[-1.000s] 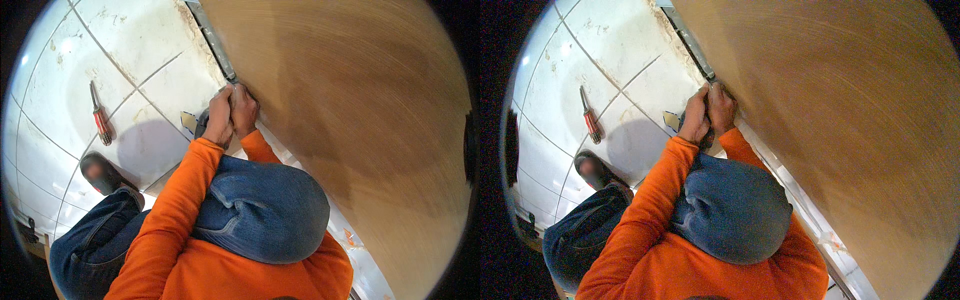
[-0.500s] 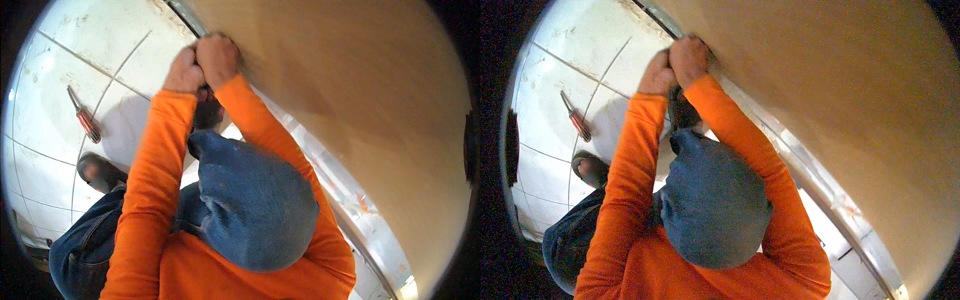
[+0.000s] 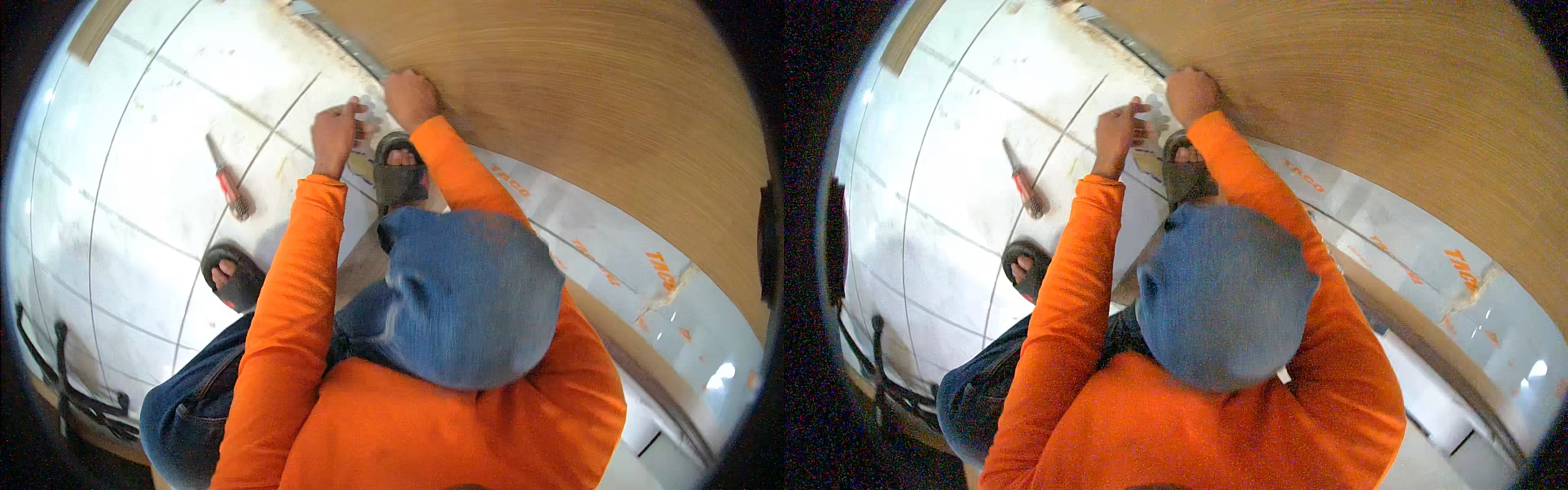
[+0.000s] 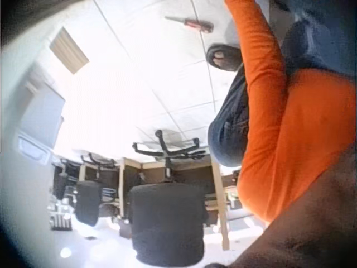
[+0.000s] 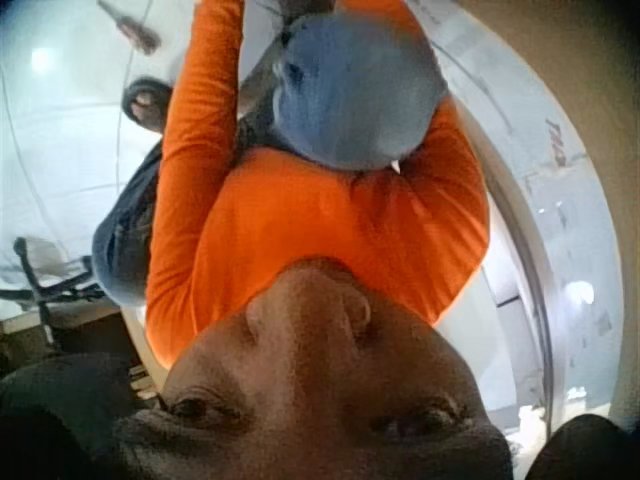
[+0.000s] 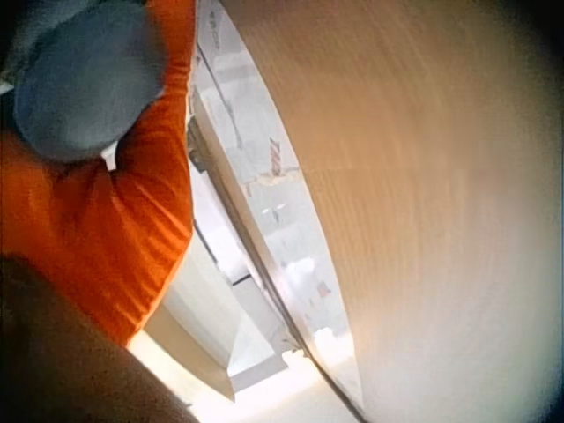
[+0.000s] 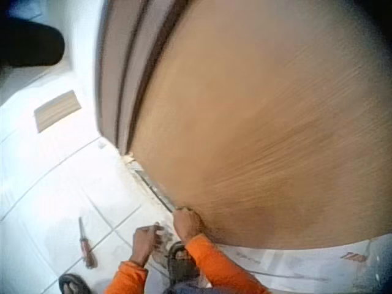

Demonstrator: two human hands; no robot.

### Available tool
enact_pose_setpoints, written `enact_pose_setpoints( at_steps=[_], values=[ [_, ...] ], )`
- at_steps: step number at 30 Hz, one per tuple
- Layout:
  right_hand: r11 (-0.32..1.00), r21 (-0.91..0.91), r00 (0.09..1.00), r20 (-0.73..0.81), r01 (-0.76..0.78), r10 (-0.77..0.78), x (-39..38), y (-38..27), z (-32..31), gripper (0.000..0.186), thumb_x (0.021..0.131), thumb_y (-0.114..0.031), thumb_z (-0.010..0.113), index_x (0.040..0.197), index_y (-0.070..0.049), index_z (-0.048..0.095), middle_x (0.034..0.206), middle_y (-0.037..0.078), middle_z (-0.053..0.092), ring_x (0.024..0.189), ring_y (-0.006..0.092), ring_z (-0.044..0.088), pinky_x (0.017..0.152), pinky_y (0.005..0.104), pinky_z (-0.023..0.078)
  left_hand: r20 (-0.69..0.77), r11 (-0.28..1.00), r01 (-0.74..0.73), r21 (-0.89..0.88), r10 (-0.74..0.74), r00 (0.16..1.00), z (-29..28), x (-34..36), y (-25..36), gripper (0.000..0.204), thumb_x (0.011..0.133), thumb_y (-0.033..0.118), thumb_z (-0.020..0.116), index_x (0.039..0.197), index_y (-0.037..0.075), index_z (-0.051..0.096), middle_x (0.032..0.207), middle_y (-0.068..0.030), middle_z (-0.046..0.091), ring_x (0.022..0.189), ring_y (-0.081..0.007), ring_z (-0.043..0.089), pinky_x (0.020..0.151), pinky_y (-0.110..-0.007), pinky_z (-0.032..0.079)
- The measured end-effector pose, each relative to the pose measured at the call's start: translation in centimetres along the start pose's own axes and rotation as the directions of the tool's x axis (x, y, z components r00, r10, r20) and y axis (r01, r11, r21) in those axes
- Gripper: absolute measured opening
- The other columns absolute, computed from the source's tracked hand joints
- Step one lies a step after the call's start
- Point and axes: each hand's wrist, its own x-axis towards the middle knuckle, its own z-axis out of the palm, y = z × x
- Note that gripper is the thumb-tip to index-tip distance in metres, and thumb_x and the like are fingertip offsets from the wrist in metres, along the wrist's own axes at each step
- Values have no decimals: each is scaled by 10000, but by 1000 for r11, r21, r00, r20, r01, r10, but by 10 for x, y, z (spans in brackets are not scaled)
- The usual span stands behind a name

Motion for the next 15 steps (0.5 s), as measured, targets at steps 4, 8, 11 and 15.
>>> enact_pose_setpoints(
  at_steps=[4, 8, 11, 15],
  values=[
    [967, 249, 959, -255, -59, 124, -6, 14, 32, 251, 940, -275, 615, 1001, -54, 715, 927, 223, 700, 863, 412, 690, 758, 515, 553, -606, 924, -297, 242, 383, 697, -52, -18, 11, 375, 996, 321, 568, 893, 25, 774, 663, -131, 679, 577, -181, 593, 615, -333, 464],
    [953, 300, 882, -461, 48, 100, -10, 12, 48, 270, 959, -318, 606, 985, -62, 691, 909, 197, 705, 830, 410, 680, 733, 503, 544, -736, 864, -323, 386, 500, 457, -105, -35, 23, 369, 1014, 290, 553, 885, 22, 770, 727, -131, 691, 609, -180, 558, 625, -340, 446],
    [930, 366, 853, -491, 19, 176, -9, 9, 49, 271, 959, -325, 610, 917, -66, 677, 870, 184, 703, 806, 401, 678, 710, 505, 539, -805, 884, -294, 363, 457, 379, -117, -42, 22, 376, 1014, 280, 557, 875, -4, 761, 737, -124, 701, 638, -183, 578, 638, -339, 454],
    [896, 441, 800, -519, -51, 301, -2, -3, 70, 270, 968, -328, 605, 859, -87, 663, 827, 164, 705, 761, 382, 683, 677, 484, 542, -826, 860, -276, 429, 497, 264, -139, -35, -5, 346, 1006, 288, 571, 980, -12, 740, 867, -144, 707, 744, -248, 618, 714, -377, 494]
  ],
)
